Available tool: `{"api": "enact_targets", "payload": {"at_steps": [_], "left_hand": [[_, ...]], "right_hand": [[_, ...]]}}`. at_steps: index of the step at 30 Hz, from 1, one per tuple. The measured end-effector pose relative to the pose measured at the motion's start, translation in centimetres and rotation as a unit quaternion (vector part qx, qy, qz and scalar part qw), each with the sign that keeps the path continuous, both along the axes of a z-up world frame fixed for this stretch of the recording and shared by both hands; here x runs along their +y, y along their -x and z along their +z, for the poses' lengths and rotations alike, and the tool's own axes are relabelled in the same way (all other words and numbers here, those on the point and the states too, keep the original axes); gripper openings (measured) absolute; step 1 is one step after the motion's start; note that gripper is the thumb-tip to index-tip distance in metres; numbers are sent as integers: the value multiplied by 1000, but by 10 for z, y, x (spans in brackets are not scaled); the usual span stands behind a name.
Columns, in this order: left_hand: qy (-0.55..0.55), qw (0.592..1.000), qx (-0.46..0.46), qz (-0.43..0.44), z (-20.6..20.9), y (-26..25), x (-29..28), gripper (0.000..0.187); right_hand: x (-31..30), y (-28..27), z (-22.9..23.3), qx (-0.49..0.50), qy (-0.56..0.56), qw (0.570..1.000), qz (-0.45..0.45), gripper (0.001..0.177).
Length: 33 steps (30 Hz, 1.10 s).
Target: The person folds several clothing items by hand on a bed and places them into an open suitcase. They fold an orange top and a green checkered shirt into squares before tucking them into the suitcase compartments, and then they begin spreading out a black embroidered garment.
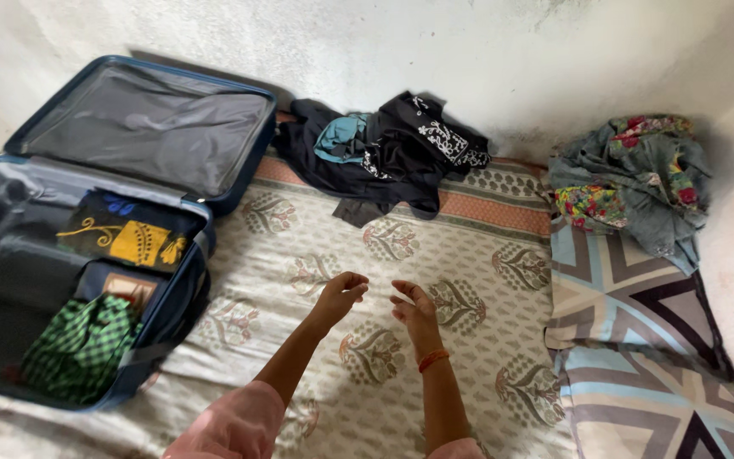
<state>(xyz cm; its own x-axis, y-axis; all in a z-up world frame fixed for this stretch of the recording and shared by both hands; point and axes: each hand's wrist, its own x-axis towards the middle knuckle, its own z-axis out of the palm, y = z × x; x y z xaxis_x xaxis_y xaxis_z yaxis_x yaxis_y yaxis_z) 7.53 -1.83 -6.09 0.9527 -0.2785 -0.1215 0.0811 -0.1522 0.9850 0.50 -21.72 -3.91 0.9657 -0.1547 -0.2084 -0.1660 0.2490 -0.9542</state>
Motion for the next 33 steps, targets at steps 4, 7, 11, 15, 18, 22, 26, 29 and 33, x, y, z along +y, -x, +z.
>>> {"api": "enact_targets", "payload": {"at_steps": [4, 7, 11, 15, 18, 22, 26, 29, 33], "left_hand": [[-9, 999, -21, -25, -17, -27, -12, 30], [-23, 998, 18, -51, -25, -51, -21, 30], [-60, 995, -55, -64, -46, -99, -37, 30], [-72, 984, -151, -62, -74, -156, -55, 29], [-59, 976, -203, -43, -94, -210, -78, 30], [-43, 990, -134, 31, -111, -283, -112, 37], [-59, 939, -329, 83, -115, -349, -143, 42], [-143, 898, -400, 111, -107, -375, -160, 49], [-58, 992, -108, 5, -74, -389, -170, 55]], "right_hand": [[-6, -21, 7, 8, 14, 1000, 3, 42], [-10, -36, 21, 42, 53, 998, -12, 35], [-21, -67, 19, 32, 70, 997, -13, 33], [-33, -99, 1, -9, 30, 999, 7, 33], [-37, -112, -8, 9, 14, 1000, -3, 29], [-35, -112, -11, 24, -16, 999, -32, 27], [-37, -99, -27, 70, -34, 994, -75, 17], [-41, -87, -50, 61, -85, 990, -91, 17], [-52, -80, -60, 76, -117, 983, -115, 27]]}}
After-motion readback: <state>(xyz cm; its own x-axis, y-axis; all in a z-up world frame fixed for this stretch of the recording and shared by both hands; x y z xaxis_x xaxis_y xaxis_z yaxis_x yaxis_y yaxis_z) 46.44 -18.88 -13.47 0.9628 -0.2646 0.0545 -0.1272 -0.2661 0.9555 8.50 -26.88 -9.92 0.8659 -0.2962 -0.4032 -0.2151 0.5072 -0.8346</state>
